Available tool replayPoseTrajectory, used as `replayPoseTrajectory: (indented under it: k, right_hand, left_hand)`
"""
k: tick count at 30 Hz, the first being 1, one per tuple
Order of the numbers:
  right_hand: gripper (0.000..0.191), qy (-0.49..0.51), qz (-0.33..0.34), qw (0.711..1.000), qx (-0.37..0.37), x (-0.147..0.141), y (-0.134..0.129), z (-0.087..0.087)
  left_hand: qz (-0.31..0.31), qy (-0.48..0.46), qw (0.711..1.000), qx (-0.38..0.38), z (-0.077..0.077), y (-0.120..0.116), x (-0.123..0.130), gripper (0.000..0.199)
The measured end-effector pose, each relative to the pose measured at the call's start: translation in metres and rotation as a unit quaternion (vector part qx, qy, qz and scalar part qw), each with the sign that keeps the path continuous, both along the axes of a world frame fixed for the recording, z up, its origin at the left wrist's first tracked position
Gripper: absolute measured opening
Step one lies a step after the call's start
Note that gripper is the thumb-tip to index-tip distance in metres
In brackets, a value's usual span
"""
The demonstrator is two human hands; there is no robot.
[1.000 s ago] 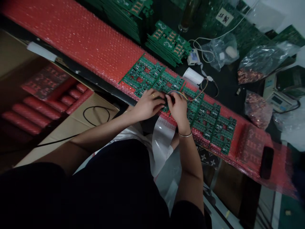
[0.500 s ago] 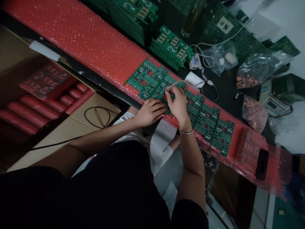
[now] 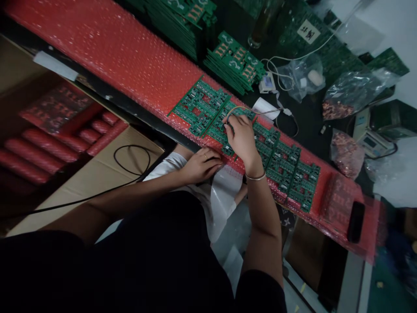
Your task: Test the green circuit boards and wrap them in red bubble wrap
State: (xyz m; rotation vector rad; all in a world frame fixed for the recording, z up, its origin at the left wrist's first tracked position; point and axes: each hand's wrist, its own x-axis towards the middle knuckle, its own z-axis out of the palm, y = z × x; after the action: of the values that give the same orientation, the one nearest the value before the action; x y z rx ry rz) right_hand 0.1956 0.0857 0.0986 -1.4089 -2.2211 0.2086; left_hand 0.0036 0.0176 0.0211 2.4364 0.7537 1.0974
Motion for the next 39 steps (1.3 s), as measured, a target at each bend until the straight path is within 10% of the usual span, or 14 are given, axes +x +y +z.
replayPoseTrajectory:
  k: [39]
  right_hand:
    - [0.012,0.111,-0.075,0.991,-0.001,0.000,0.013,-0.034]
  left_hand:
    - [-0.042,0.070,0.997,0.016,-0.020,-0.016,0.012,0.016]
